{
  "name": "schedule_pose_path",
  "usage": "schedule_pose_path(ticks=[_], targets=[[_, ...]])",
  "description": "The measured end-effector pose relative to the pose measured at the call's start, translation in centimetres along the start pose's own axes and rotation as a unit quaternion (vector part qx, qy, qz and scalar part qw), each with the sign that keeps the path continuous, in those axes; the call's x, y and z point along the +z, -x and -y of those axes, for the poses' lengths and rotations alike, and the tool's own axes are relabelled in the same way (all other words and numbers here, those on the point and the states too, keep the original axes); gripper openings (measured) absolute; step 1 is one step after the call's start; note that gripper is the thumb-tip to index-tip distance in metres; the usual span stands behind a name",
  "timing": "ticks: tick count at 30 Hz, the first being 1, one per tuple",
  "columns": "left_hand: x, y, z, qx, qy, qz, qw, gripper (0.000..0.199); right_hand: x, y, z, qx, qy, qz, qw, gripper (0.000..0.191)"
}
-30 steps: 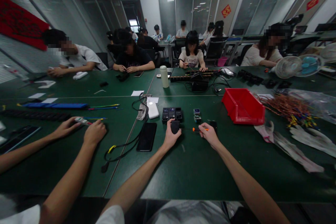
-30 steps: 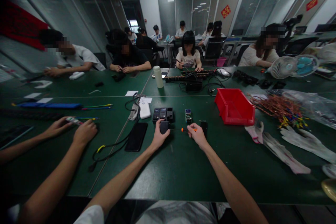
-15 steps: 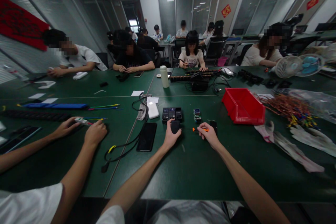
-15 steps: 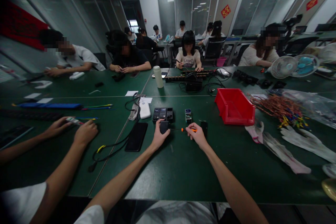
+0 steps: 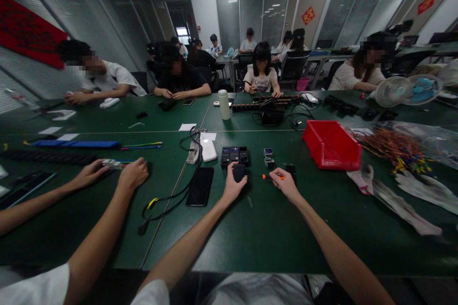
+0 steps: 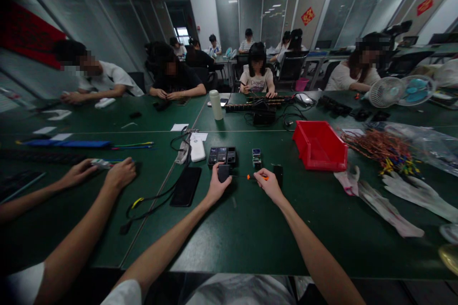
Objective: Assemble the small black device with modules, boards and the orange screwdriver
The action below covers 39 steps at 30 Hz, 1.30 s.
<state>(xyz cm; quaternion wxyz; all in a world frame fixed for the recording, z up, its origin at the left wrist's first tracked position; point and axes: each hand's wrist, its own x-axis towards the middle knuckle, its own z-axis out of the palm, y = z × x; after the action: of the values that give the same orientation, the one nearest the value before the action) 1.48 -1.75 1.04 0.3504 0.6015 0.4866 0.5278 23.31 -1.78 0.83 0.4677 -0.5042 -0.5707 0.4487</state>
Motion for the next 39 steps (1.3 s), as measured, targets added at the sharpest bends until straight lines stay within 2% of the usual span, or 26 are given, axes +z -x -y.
schedule_pose_path(ticks=[12, 30, 39], targets=[[-0.16, -0.04, -0.08, 0.001, -0.004, 0.004, 1.0, 0.054, 0.12, 0.05, 0.31, -0.026, 0.004, -0.015, 1.0, 0.031], [-0.06, -0.12, 0.14, 0.002, -0.014, 0.0, 1.0, 0.053, -0.19, -0.07, 0.37, -0.071, 0.019, 0.003, 0.997, 0.021], [-0.14, -0.19, 0.05, -0.006, -0.009, -0.003, 1.0, 0.053, -0.15, -0.02, 0.44, -0.057, -0.001, 0.008, 0.998, 0.023]])
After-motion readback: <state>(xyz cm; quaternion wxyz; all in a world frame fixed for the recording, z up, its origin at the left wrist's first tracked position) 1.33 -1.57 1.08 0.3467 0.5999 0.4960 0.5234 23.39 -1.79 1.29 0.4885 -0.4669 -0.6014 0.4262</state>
